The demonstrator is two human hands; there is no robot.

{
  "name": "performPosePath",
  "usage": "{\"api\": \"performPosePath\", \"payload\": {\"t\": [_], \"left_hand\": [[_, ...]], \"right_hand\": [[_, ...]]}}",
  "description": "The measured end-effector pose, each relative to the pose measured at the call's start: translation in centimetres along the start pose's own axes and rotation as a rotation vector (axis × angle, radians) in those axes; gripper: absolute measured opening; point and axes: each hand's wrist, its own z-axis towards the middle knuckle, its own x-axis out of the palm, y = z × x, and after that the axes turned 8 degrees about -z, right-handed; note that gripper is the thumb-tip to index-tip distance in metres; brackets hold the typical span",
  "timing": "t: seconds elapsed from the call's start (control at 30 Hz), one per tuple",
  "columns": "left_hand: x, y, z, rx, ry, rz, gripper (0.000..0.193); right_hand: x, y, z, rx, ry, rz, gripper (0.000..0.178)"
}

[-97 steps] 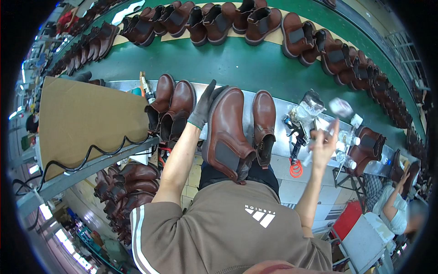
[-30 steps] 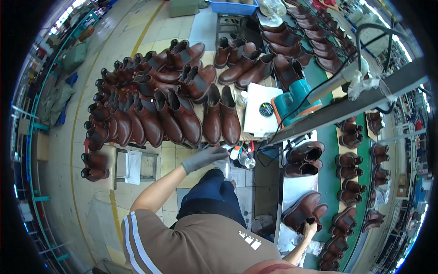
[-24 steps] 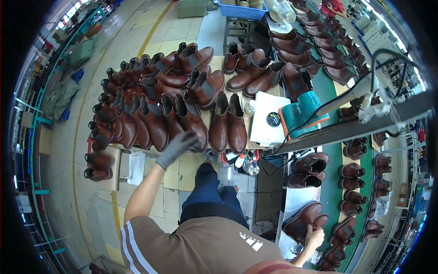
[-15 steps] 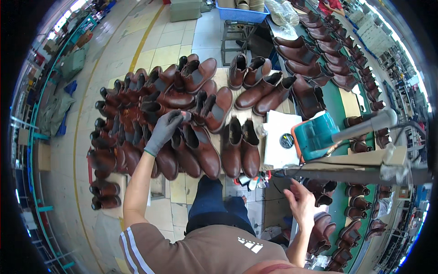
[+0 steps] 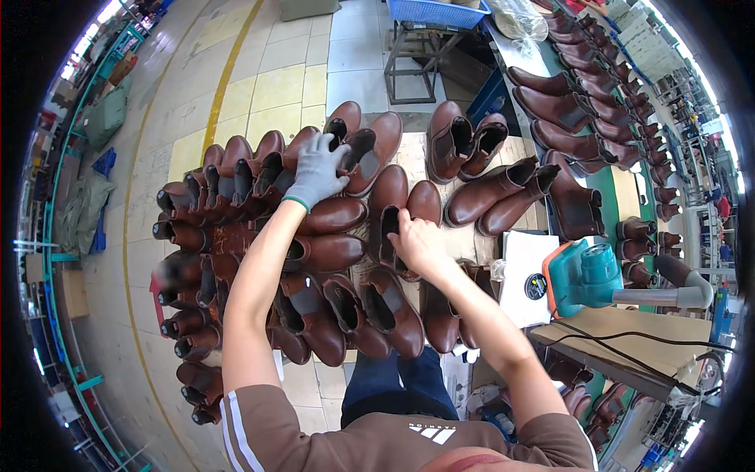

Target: Inspecting and cleaning leather boots on an assembly line, including spraying and wiping surfaces.

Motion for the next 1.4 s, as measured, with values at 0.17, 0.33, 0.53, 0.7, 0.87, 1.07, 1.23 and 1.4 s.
{"api": "performPosePath", "payload": {"t": [0.17, 0.33, 0.53, 0.7, 0.87, 1.07, 1.23, 1.4], "left_hand": [[0.9, -1.9, 2.6, 0.01, 0.168, 0.165, 0.052], [-0.5, -3.4, 1.7, 0.151, -0.167, 0.083, 0.044], [10.4, -8.2, 9.5, -0.124, 0.1, -0.997, 0.047], [12.7, -11.1, 14.4, -0.673, 0.435, -1.522, 0.055], [12.7, -13.5, 16.6, -0.905, 0.353, -1.708, 0.056], [19.9, -10.7, 18.5, -0.643, 0.426, -1.709, 0.048], [22.5, -12.5, 18.7, -0.678, 0.631, -1.818, 0.043], [33.9, -6.5, 23.1, 0.343, 0.086, -0.659, 0.051]], "right_hand": [[1.4, 0.4, 0.6, 0.059, -0.088, 0.042, 0.044], [-4.2, -3.2, 2.4, 0.143, -0.407, 0.043, 0.034], [-7.7, -16.6, 9.5, 0.315, -0.016, -0.18, 0.074], [-6.5, -24.4, 5.1, 0.599, -0.231, -0.25, 0.046], [-4.0, -27.9, 3.1, 0.342, 0.086, 0.065, 0.077], [-1.4, -29.8, 2.0, 0.241, -0.279, -0.02, 0.017], [-10.1, -28.7, -2.6, 0.275, -0.635, -0.052, 0.019], [-19.9, -22.1, -4.3, 0.289, -1.054, 0.33, 0.017]]}}
